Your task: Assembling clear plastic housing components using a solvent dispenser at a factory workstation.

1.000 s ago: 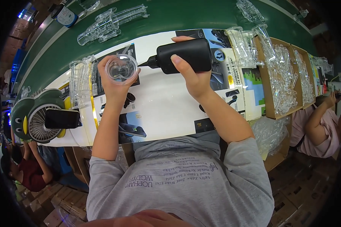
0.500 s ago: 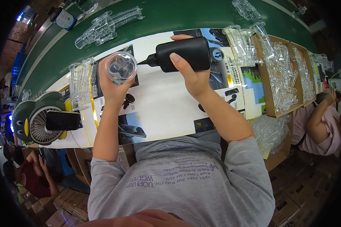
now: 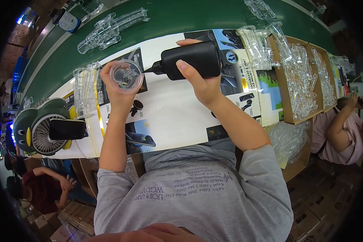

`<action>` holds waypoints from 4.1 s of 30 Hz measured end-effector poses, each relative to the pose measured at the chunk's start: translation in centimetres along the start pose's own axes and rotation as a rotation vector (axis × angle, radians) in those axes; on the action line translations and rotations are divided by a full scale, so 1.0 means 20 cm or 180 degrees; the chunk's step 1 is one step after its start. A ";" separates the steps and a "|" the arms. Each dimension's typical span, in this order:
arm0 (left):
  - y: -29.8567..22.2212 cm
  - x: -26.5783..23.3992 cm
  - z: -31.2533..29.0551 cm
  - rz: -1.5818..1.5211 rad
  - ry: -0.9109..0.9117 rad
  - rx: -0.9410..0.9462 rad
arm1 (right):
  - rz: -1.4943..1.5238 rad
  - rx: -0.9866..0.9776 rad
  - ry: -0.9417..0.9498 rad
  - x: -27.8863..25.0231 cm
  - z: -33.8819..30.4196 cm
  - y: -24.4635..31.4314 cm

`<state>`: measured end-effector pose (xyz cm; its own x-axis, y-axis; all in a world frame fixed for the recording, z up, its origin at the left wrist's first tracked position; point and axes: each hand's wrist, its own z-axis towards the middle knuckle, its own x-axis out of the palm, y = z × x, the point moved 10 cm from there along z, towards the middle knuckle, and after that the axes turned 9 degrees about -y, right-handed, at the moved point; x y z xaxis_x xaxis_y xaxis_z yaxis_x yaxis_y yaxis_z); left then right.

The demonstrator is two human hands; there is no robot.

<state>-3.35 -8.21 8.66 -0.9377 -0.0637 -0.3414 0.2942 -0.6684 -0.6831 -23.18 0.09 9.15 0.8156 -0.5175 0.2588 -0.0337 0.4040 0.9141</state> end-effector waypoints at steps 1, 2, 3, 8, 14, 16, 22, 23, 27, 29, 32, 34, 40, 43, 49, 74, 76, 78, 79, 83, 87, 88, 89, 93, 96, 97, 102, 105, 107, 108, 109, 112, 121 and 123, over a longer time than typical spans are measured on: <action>0.01 -0.01 0.00 -0.0073 -0.0005 -0.0039 | 0.0003 -0.0022 0.0004 0.00 0.00 0.00; 0.02 -0.01 -0.01 -0.0147 -0.0009 -0.0078 | 0.0006 -0.0045 0.0007 0.01 0.00 0.01; 0.02 -0.02 -0.01 -0.0141 -0.0013 -0.0073 | 0.0013 -0.0047 0.0010 0.01 0.00 0.02; 0.01 0.01 -0.01 -0.0434 0.0044 0.0199 | 0.0072 -0.0077 -0.0035 0.00 0.01 0.00; -0.03 0.01 0.01 -0.0066 0.0099 0.0344 | 0.0197 -0.0202 -0.0080 -0.01 0.02 0.02; -0.06 0.00 0.02 0.0012 0.0118 0.0413 | 0.0200 -0.0191 -0.0091 -0.01 0.02 0.02; -0.07 0.01 0.02 0.0003 0.0199 0.0431 | 0.0061 -0.0081 -0.0065 -0.01 0.02 0.01; -0.08 0.01 0.02 0.0014 0.0210 0.0488 | 0.0056 -0.0065 -0.0070 -0.01 0.02 0.00; -0.07 0.02 0.01 -0.0113 0.0177 0.0368 | 0.0085 -0.0063 -0.0080 -0.02 0.02 0.01; 0.01 0.01 -0.01 -0.0313 0.0093 -0.0024 | 0.0059 -0.0128 -0.0095 -0.02 0.02 0.01; 0.02 0.01 -0.02 -0.0324 0.0078 0.0015 | 0.0033 -0.0122 -0.0040 -0.02 0.02 0.01; 0.02 0.01 -0.02 -0.0323 0.0058 0.0059 | 0.0051 -0.0097 -0.0060 -0.01 0.02 0.02; -0.03 0.00 0.02 -0.0128 0.0050 0.0279 | 0.0086 -0.0088 -0.0093 -0.02 0.02 0.02; -0.02 -0.01 0.02 -0.0047 -0.0025 0.0311 | 0.0059 -0.0140 -0.0056 -0.01 0.02 0.02; -0.01 -0.02 0.01 -0.0010 -0.0089 0.0280 | -0.0006 -0.0190 0.0030 0.00 0.01 0.03; 0.01 -0.03 0.03 -0.0673 -0.0002 0.0030 | 0.0243 -0.0095 -0.0196 -0.04 0.04 0.03; 0.00 -0.03 0.04 -0.0546 0.0052 0.0048 | 0.0219 -0.0092 -0.0179 -0.04 0.04 0.03; 0.00 -0.04 0.04 -0.0409 0.0101 0.0066 | 0.0204 -0.0086 -0.0154 -0.03 0.04 0.02; 0.01 -0.03 0.04 -0.0580 0.0077 0.0005 | 0.0198 -0.0110 -0.0152 -0.04 0.04 0.02; 0.04 -0.02 0.04 -0.0857 0.0080 -0.0091 | 0.0180 -0.0067 -0.0154 -0.04 0.04 0.02; 0.05 -0.04 0.03 -0.0856 0.0042 -0.0073 | 0.0214 -0.0071 -0.0097 -0.02 0.03 0.01; 0.04 -0.03 0.04 -0.0902 0.0072 -0.0147 | 0.0201 -0.0075 -0.0086 -0.02 0.03 0.01; 0.04 -0.02 0.04 -0.0946 0.0101 -0.0222 | 0.0190 -0.0078 -0.0074 -0.02 0.03 0.00; 0.06 -0.03 0.03 -0.1077 0.0084 -0.0560 | 0.0210 -0.0106 -0.0026 -0.02 0.03 0.01; 0.05 -0.02 0.03 -0.0793 0.0164 -0.0249 | 0.0247 -0.0059 -0.0101 -0.03 0.04 0.00; 0.04 -0.01 0.03 -0.0784 0.0181 -0.0235 | 0.0298 -0.0008 -0.0122 -0.03 0.04 0.00; 0.04 -0.01 0.04 -0.0881 0.0190 -0.0341 | 0.0315 0.0001 -0.0089 -0.04 0.05 -0.01; 0.02 -0.01 0.04 -0.0770 0.0222 -0.0127 | 0.0342 0.0041 -0.0128 -0.05 0.06 -0.01; 0.00 -0.02 0.04 -0.0716 0.0242 0.0080 | 0.0474 0.0161 -0.0214 -0.05 0.07 -0.02; 0.00 -0.02 0.04 -0.0705 0.0239 0.0078 | 0.0482 0.0166 -0.0208 -0.05 0.07 -0.02; -0.01 -0.02 0.04 -0.0706 0.0260 0.0114 | 0.0434 0.0152 -0.0228 -0.06 0.07 -0.02; -0.01 0.00 0.04 -0.0709 0.0303 0.0170 | 0.0382 0.0154 -0.0263 -0.07 0.08 -0.02; -0.02 0.02 0.03 -0.0702 0.0433 0.0066 | 0.0414 0.0194 -0.0368 -0.09 0.09 -0.01; -0.02 0.02 0.03 -0.0716 0.0450 0.0055 | 0.0408 0.0202 -0.0367 -0.09 0.09 -0.01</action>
<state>-3.89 -8.37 9.18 -0.9437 0.1911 -0.2700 0.0770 -0.6667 -0.7414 -25.60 -0.40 9.13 0.7307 -0.5495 0.4051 -0.1724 0.4255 0.8884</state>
